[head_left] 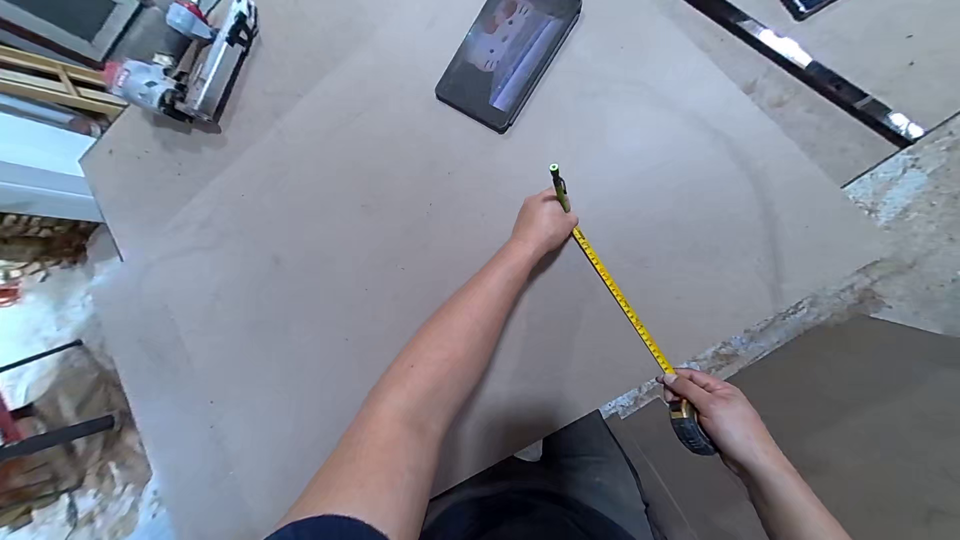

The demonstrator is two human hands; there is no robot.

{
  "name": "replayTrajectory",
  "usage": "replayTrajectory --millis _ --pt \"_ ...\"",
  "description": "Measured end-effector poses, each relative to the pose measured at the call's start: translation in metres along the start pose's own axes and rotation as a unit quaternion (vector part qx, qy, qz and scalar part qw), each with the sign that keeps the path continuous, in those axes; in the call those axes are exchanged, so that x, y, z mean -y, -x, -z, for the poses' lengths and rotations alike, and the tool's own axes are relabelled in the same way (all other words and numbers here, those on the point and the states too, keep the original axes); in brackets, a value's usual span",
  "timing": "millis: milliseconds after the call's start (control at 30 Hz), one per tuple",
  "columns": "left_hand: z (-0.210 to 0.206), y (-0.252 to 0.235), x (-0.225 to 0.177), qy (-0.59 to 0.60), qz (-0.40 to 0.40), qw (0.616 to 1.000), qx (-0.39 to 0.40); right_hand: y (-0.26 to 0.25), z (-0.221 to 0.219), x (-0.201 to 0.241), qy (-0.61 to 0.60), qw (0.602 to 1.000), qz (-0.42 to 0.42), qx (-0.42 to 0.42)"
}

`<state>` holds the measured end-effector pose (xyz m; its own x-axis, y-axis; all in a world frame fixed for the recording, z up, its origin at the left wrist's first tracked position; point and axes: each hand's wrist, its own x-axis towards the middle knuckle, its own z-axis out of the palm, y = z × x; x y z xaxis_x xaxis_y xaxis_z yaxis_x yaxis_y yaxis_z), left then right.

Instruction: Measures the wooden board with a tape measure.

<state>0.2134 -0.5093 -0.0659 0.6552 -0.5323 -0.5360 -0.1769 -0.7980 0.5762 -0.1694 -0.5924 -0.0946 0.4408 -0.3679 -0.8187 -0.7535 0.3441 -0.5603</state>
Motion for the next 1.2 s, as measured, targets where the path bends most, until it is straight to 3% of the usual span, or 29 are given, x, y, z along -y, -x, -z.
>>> replayTrajectory --millis 133,267,833,1033,1200 --pt "0.012 0.025 0.034 0.003 0.011 1.000 0.005 0.020 -0.039 -0.015 0.006 1.000 -0.007 0.017" --pt "0.032 0.071 0.095 -0.010 0.030 1.000 0.003 0.047 -0.103 -0.045 0.005 0.999 -0.008 0.045" --pt "0.140 0.331 0.461 0.002 0.079 0.996 -0.034 0.205 -0.452 -0.194 0.075 0.994 -0.017 0.073" --pt "0.161 0.382 0.531 0.014 0.115 0.992 -0.044 0.235 -0.522 -0.222 0.100 0.989 -0.032 0.100" --pt "0.165 0.405 0.558 0.023 0.124 0.990 -0.067 0.241 -0.541 -0.235 0.100 0.987 -0.030 0.121"
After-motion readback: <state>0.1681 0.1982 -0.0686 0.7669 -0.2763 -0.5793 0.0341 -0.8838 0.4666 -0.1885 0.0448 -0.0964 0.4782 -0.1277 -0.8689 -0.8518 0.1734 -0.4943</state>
